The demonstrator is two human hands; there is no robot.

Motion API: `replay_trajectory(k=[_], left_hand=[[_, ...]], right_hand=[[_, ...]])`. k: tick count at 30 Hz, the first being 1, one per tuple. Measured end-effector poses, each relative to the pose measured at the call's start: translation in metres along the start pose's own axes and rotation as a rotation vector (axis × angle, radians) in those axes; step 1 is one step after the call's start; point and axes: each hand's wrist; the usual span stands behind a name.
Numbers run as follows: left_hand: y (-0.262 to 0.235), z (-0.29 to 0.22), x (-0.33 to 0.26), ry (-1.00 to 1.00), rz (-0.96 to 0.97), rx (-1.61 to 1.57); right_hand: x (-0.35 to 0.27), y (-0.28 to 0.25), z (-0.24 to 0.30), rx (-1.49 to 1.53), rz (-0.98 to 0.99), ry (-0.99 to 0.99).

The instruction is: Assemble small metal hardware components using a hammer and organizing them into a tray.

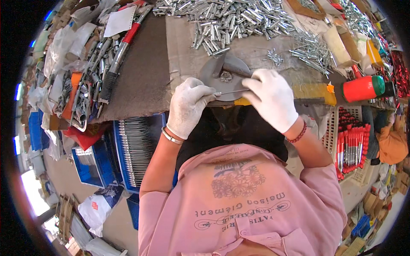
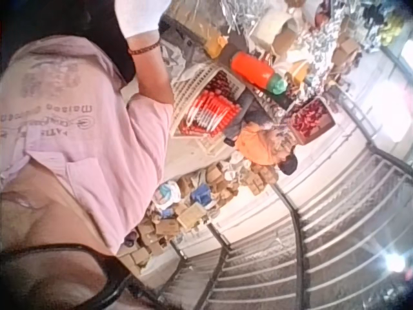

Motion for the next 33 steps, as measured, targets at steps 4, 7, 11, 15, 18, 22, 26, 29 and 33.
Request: replay_trajectory(k=[4, 7, 11, 15, 18, 22, 26, 29, 33], left_hand=[[0.001, 0.0, -0.004, -0.052, 0.017, -0.017], [0.0, -0.008, -0.006, -0.072, 0.001, -0.009], [0.012, -0.032, -0.023, -0.226, -0.111, 0.007], [0.016, -0.05, -0.036, -0.458, -0.123, -0.222], [0.01, -0.056, -0.027, -0.723, 0.018, -0.426], [-0.002, -0.059, -0.029, -0.889, 0.043, -0.634], [-0.015, -0.06, -0.036, -0.875, -0.074, -0.739], [-0.028, -0.049, -0.05, -0.829, -0.213, -0.78], [-0.059, -0.02, -0.091, -0.926, -0.535, -0.715]], right_hand=[[-0.015, 0.011, 0.02, 0.062, 0.095, 0.192], [-0.024, 0.013, 0.026, 0.281, 0.214, 0.302], [-0.028, 0.016, 0.035, 0.692, 0.389, 0.516], [-0.024, 0.011, 0.045, 1.083, 0.523, 0.828], [-0.028, 0.017, 0.049, 1.195, 0.492, 0.894], [-0.031, 0.029, 0.06, 1.195, 0.471, 0.835], [-0.025, 0.032, 0.074, 0.877, 0.464, 0.596], [-0.018, 0.026, 0.067, 0.904, 0.392, 0.514], [-0.002, 0.017, 0.049, 1.054, 0.185, 0.531]])
Point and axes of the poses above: each hand's wrist, its own x-axis towards the middle knuckle, its own y-axis out of the palm, z = x × y, and after that the axes turned 6 degrees about x, right-handed
